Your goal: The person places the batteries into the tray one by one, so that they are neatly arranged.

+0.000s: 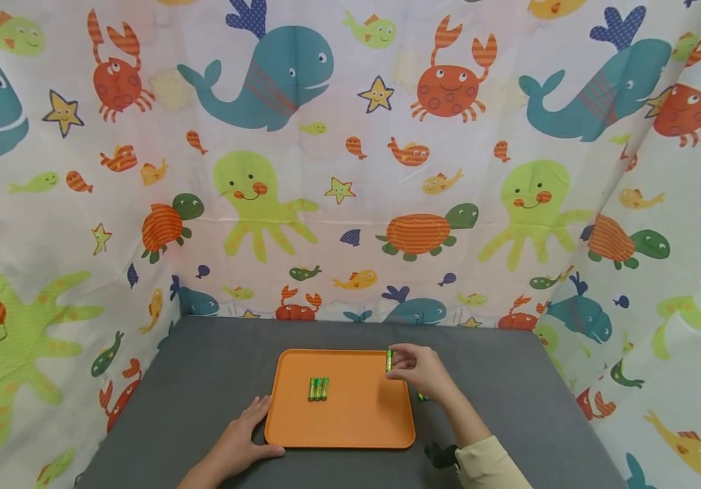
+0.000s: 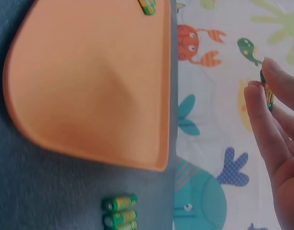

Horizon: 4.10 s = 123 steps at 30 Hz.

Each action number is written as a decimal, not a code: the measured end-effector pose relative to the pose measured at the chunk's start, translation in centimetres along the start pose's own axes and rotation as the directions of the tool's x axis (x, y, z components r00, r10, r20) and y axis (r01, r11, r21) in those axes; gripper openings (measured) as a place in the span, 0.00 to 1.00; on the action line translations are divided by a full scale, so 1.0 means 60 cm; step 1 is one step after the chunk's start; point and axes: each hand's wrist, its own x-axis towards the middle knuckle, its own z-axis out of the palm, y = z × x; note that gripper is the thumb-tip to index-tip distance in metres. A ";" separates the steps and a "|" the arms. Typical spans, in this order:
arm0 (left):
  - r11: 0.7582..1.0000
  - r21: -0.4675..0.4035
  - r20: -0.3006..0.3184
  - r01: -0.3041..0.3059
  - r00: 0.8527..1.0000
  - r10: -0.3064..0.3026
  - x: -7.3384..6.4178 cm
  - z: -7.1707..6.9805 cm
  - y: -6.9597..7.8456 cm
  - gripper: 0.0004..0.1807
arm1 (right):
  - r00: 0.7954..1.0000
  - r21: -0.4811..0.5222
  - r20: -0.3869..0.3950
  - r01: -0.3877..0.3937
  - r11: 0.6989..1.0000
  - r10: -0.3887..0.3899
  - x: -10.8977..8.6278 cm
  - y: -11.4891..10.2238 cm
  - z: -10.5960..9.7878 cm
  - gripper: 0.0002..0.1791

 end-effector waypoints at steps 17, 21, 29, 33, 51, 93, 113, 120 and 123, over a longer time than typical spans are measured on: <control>1.000 0.003 -0.001 0.000 1.000 0.000 -0.002 0.003 0.000 0.63 | 0.991 0.055 0.130 0.036 0.998 -0.043 0.037 0.003 0.091 0.30; 1.000 0.009 -0.001 0.003 1.000 -0.003 -0.003 0.004 -0.005 0.64 | 0.989 0.069 0.142 0.028 0.997 -0.038 0.044 0.003 0.121 0.31; 1.000 0.014 0.001 0.009 1.000 -0.009 0.000 0.004 -0.008 0.64 | 0.989 0.115 0.148 -0.015 0.993 -0.002 0.048 0.005 0.161 0.28; 1.000 0.017 -0.001 0.007 1.000 -0.007 0.001 0.002 -0.007 0.64 | 0.989 0.061 0.146 0.005 0.998 -0.014 0.053 0.009 0.180 0.28; 1.000 0.011 0.004 0.008 1.000 -0.008 -0.005 0.002 -0.001 0.64 | 0.991 -0.064 0.133 -0.012 0.998 0.020 0.059 0.003 0.235 0.29; 1.000 -0.005 0.012 0.019 1.000 -0.019 -0.001 0.005 -0.008 0.64 | 0.989 -0.043 0.132 0.080 0.996 -0.074 0.018 -0.014 0.136 0.36; 0.999 -0.045 0.036 0.021 0.999 -0.020 0.002 0.008 -0.013 0.64 | 0.998 -0.032 0.028 0.052 0.998 -0.051 -0.022 0.046 0.061 0.31; 0.999 -0.029 0.031 0.030 0.999 -0.029 0.001 0.005 -0.008 0.64 | 1.000 -0.049 -0.023 0.016 0.999 -0.017 -0.028 0.067 0.028 0.30; 1.000 -0.017 0.029 0.022 0.999 -0.022 0.003 0.005 -0.008 0.64 | 0.999 -0.038 -0.043 -0.025 0.999 0.023 -0.031 0.073 0.015 0.30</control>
